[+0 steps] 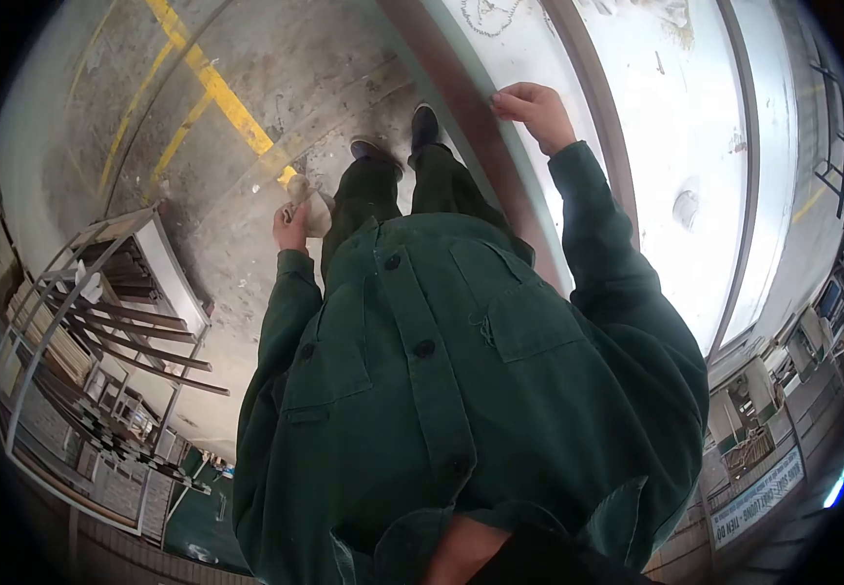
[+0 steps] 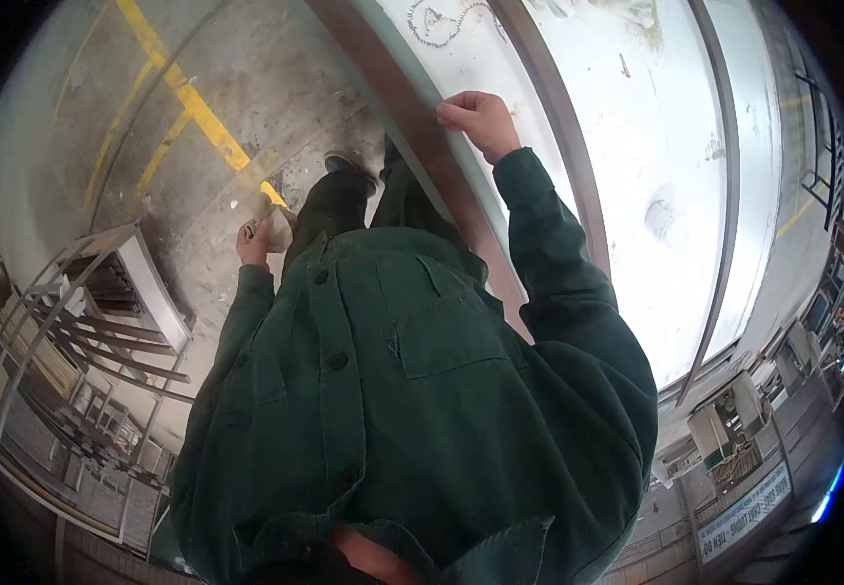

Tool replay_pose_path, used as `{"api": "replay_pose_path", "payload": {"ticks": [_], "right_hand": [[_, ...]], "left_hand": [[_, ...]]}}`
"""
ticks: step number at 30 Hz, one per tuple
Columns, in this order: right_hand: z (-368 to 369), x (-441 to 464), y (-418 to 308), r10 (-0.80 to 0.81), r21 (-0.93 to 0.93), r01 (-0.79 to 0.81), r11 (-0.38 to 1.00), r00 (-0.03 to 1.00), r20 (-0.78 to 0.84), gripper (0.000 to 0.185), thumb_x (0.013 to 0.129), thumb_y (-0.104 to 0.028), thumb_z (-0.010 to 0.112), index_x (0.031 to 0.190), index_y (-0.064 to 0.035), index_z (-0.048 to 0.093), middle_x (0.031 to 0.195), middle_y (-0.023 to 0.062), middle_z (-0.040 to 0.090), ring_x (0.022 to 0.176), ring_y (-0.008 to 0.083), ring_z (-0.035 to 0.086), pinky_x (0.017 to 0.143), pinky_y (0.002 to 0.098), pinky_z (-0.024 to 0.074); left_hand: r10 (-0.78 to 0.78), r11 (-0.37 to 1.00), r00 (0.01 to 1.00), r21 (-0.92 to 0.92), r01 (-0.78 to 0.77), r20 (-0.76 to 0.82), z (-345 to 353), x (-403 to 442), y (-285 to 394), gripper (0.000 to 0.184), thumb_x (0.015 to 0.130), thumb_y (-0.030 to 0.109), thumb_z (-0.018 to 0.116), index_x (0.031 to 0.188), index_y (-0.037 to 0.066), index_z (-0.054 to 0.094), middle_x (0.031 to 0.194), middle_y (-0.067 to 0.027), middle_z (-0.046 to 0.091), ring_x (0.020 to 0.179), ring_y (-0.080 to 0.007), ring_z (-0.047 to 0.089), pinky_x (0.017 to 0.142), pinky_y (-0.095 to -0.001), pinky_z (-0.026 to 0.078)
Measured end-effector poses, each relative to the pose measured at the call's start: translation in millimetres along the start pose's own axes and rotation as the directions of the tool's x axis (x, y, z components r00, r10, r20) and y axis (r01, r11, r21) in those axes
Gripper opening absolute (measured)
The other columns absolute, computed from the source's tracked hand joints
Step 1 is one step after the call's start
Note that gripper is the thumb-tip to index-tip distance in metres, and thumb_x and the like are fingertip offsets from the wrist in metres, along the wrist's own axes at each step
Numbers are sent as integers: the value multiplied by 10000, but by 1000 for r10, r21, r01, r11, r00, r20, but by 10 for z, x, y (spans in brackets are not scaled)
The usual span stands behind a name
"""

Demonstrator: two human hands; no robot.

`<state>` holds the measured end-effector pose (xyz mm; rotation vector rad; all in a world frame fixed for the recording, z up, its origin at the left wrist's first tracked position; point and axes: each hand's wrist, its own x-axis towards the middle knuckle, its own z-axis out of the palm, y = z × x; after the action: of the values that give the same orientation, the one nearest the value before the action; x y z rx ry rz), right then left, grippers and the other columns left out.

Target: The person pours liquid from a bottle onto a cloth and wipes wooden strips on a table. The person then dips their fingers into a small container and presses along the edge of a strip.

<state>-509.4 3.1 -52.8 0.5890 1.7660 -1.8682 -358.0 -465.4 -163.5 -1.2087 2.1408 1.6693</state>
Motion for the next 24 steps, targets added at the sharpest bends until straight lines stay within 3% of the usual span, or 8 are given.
{"api": "replay_pose_path", "payload": {"ticks": [5, 11, 14, 24], "right_hand": [[32, 106, -9, -22, -104, 25, 994, 999, 26, 203, 812, -119, 643, 896, 65, 622, 805, 90, 640, 746, 144, 610, 699, 256, 500], [65, 157, 28, -102, -278, 95, 956, 995, -11, 181, 788, -109, 652, 850, 59, 631, 763, 81, 633, 688, 128, 594, 650, 248, 494], [56, 194, 66, -167, -339, 142, 930, 985, -46, 196, 733, -127, 669, 813, 51, 652, 694, 68, 635, 614, 118, 588, 583, 246, 477], [28, 229, 16, -169, -358, 147, 922, 985, -31, 199, 735, -110, 666, 813, 71, 642, 702, 89, 633, 623, 135, 601, 585, 260, 501]], "left_hand": [[-18, 1000, 1000, -16, 18, -5, 20, -231, -109, 360, 768, 109, 708, 1079, 9, 556, 987, -76, 610, 862, -157, 582, 747, -274, 479], [-18, 996, 999, -90, 15, -32, 75, -367, -238, 332, 766, 124, 704, 1044, 9, 561, 970, -73, 594, 841, -148, 567, 722, -277, 472], [-13, 993, 1000, -116, 11, -17, 73, -436, -334, 356, 773, 117, 707, 1079, 4, 564, 989, -73, 613, 869, -148, 581, 768, -268, 472], [-104, 976, 993, -199, 91, -57, 33, -831, -815, 329, 771, 98, 700, 1054, -4, 565, 955, -71, 614, 829, -138, 579, 716, -267, 478]]}}
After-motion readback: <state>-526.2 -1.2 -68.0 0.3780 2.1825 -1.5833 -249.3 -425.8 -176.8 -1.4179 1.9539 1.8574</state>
